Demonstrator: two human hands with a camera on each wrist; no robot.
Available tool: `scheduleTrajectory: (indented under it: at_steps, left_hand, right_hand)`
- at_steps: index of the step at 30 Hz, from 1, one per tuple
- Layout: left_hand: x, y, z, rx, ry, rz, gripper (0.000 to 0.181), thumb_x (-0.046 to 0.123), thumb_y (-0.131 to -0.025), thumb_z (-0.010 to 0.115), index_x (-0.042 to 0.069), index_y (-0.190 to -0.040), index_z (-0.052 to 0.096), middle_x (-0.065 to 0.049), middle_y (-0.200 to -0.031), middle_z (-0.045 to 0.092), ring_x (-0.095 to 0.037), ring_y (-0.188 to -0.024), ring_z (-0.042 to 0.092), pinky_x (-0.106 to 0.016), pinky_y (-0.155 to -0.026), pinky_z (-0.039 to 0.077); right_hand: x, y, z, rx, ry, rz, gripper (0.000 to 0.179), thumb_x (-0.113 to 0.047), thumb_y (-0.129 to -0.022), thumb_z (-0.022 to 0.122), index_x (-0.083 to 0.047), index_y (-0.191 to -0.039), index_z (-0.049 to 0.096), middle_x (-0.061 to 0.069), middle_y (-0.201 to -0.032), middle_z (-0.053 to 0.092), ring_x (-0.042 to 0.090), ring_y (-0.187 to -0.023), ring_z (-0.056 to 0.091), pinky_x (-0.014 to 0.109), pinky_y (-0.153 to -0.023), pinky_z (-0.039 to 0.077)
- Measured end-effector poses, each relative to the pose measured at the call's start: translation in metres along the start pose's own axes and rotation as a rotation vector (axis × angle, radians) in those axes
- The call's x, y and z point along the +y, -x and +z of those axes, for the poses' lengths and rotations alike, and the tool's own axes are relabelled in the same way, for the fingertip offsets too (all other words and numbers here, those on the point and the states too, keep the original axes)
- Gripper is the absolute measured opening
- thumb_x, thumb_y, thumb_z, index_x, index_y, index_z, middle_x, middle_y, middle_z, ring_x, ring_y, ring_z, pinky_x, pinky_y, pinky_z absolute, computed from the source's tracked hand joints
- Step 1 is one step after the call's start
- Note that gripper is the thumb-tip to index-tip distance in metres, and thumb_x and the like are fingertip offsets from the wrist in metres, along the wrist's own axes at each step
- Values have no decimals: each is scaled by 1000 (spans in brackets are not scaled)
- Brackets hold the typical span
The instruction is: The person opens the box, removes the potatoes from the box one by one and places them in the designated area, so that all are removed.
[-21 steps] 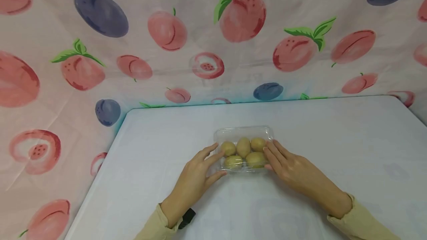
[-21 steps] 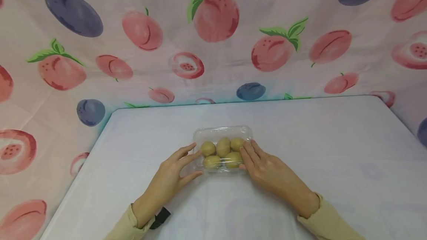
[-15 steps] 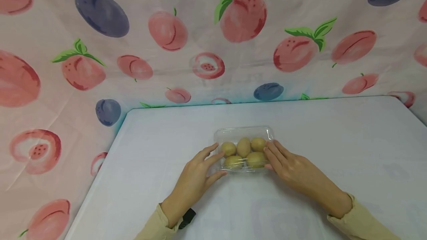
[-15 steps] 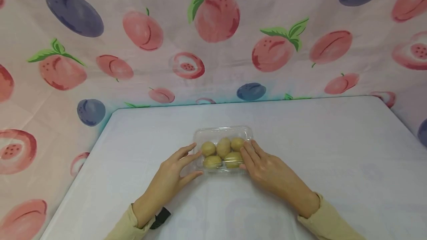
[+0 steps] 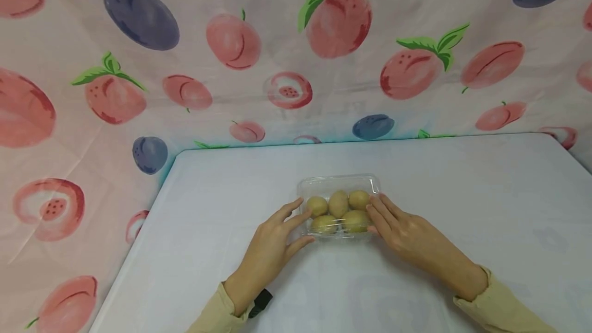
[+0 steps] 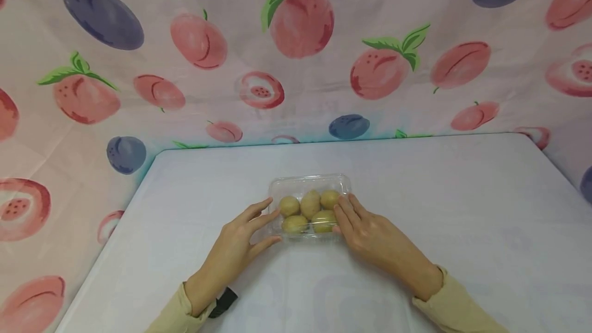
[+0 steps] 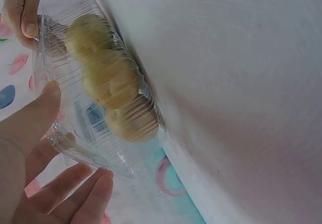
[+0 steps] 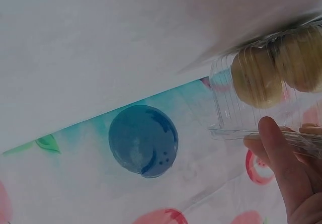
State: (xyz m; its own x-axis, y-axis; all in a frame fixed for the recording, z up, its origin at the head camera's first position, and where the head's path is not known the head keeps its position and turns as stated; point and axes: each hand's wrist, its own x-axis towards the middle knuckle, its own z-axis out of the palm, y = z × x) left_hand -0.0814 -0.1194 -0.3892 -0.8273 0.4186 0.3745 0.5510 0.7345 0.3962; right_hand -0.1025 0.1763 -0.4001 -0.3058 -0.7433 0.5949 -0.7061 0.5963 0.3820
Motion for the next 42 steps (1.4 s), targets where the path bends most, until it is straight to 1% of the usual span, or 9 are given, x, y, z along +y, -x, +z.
scheduleTrajectory:
  at_steps: [5, 8, 11, 14, 16, 23, 30, 39, 42]
  left_hand:
    - [0, -1, 0, 16, -3, 8, 51, 33, -83, 80, 12, -127, 69, -8, -142, 55, -27, -118, 64, -39, -95, 58]
    - [0, -1, -1, 12, 3, 0, 51, 34, -83, 80, 12, -128, 68, -8, -143, 55, -27, -118, 64, -39, -95, 58]
    - [-1, -2, -1, 5, 21, -5, 52, 34, -83, 80, 11, -128, 68, -8, -143, 56, -26, -120, 63, -39, -96, 57]
    - [-2, -3, -1, 1, 27, -5, 52, 34, -82, 81, 11, -128, 68, -7, -143, 56, -25, -122, 62, -38, -97, 56]
    - [-3, -3, -1, -1, 29, -7, 52, 35, -82, 81, 11, -127, 69, -6, -143, 56, -24, -122, 61, -38, -97, 57]
    - [-4, -5, -4, -12, 42, 1, 53, 36, -82, 80, 10, -127, 69, -8, -141, 58, -25, -123, 61, -39, -97, 56]
    - [-2, -7, -7, -34, 54, -7, 53, 36, -82, 80, 9, -127, 69, -9, -141, 57, -25, -122, 62, -39, -97, 57]
    - [-3, -7, -6, -38, 67, -12, 51, 36, -83, 80, 9, -125, 69, -9, -140, 58, -26, -119, 63, -38, -96, 57]
    - [-3, -7, -6, -45, 27, 0, 51, 37, -85, 77, 10, -128, 68, -10, -141, 57, -26, -119, 63, -37, -95, 57]
  right_hand:
    - [3, -3, -3, 27, -34, 13, 50, -25, -111, 30, 11, -108, 65, 25, -104, 71, 36, -91, 73, 37, -65, 63]
    - [4, -5, -4, 36, -41, 20, 50, -27, -110, 31, 10, -108, 65, 25, -103, 71, 36, -90, 73, 37, -63, 63]
    - [4, -6, -5, 75, -65, 29, 50, -27, -110, 33, 10, -107, 66, 26, -102, 71, 37, -89, 73, 38, -62, 63]
    - [4, -8, -7, 96, -82, 40, 50, -27, -110, 34, 11, -107, 66, 27, -103, 71, 39, -89, 73, 39, -63, 63]
    - [5, -7, -7, 90, -82, 45, 50, -28, -110, 34, 11, -109, 66, 27, -105, 71, 38, -91, 72, 39, -64, 63]
    - [6, -3, -8, 26, -90, 75, 55, -34, -110, 32, 10, -115, 66, 25, -112, 70, 37, -98, 71, 39, -68, 63]
    - [6, -4, -8, 61, -130, 107, 56, -36, -110, 33, 9, -117, 66, 26, -114, 69, 37, -100, 71, 42, -65, 62]
    - [8, -7, -11, 16, -139, 138, 58, -38, -109, 33, 9, -118, 65, 25, -114, 69, 37, -100, 71, 42, -68, 63]
    - [9, -8, -12, 9, -145, 143, 58, -38, -109, 34, 9, -117, 65, 25, -114, 69, 37, -100, 71, 41, -68, 63]
